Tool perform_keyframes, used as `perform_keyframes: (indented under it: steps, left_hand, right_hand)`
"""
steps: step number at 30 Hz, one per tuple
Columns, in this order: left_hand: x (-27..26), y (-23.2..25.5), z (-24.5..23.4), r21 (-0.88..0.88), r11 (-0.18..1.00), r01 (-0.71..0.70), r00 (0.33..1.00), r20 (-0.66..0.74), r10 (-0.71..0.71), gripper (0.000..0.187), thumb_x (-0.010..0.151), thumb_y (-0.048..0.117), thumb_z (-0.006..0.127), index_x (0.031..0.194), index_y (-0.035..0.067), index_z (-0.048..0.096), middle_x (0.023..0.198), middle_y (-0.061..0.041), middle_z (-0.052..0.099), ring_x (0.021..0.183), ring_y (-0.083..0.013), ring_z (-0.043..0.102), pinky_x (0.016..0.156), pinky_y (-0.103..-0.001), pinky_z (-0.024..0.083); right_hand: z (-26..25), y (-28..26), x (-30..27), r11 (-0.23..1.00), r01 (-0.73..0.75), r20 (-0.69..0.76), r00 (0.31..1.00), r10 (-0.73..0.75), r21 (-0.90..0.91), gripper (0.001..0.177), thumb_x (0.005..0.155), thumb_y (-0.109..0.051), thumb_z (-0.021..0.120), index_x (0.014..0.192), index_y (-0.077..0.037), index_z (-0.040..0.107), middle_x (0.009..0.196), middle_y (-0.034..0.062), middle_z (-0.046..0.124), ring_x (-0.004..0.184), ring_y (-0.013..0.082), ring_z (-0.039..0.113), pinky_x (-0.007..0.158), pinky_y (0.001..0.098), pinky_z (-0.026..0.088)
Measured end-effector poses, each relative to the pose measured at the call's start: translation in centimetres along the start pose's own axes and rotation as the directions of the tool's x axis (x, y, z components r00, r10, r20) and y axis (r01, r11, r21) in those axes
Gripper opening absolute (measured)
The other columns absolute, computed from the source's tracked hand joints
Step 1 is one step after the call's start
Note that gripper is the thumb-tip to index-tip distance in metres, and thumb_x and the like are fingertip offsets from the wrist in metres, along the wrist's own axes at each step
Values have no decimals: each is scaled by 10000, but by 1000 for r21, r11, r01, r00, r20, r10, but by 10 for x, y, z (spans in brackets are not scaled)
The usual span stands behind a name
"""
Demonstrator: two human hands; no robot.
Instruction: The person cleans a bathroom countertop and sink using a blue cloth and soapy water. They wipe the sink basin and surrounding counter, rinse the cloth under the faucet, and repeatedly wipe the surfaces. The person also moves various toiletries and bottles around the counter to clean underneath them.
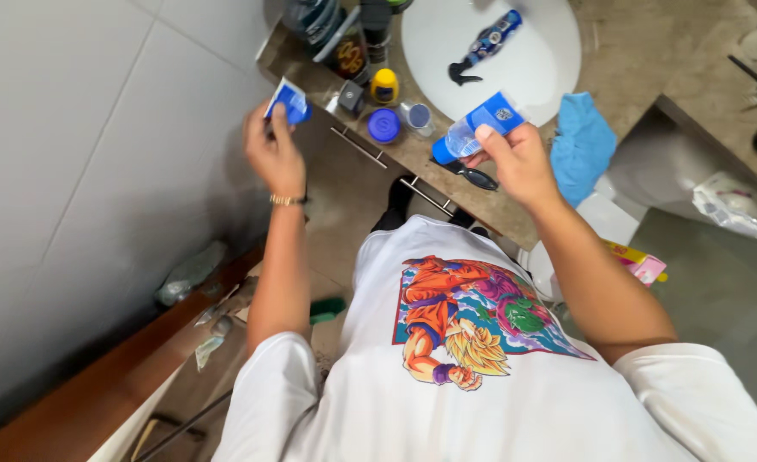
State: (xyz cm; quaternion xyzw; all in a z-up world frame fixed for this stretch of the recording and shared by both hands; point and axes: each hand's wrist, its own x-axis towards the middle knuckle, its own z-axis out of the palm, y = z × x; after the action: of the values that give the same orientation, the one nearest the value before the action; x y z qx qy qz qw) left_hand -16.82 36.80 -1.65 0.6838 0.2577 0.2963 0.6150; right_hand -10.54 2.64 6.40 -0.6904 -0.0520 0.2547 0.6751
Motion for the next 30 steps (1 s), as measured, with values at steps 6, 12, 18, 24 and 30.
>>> perform_keyframes:
  steps: [6,12,18,24,30]
  left_hand:
    - [46,-89,30,280,940,-196,979,-6,206,158,1008,123,691,1128,23,707,1055,-103,716,875,-212,715,757,-325,585]
    - [60,-93,47,376,907,-190,981,42,188,144,979,98,701,1116,53,701,1063,-136,717,914,-298,712,793,-380,560]
    - [58,-85,38,392,881,-265,963,149,224,343,953,114,750,1257,27,616,1199,-170,665,1048,-312,681,869,-393,563]
    - [34,-5,5,232,920,-317,938,221,268,476,965,83,749,1387,-8,549,1334,-197,593,1208,-302,632,938,-384,587]
    - [-3,98,-20,-15,889,-459,747,535,395,471,907,79,803,1322,-8,599,1232,-178,637,1100,-270,652,919,-363,570]
  right_hand:
    - [22,-20,5,978,40,6,999,-40,-203,304,1113,-246,564,1084,25,698,942,73,723,825,128,681,784,295,570]
    - [23,-32,7,966,44,-27,998,-53,-255,272,1098,-226,565,1092,18,684,964,65,727,837,121,688,781,288,578]
    - [35,-51,13,973,56,-22,998,-63,-224,223,1065,-201,601,1150,4,618,983,62,718,851,104,690,778,266,575]
    - [69,-82,27,738,312,135,947,-291,-598,198,1037,-175,657,1125,-2,697,910,132,614,780,222,618,672,359,502]
    - [130,-84,61,608,572,385,820,-423,-551,213,1015,-210,726,1073,-11,679,972,143,656,847,329,663,743,402,525]
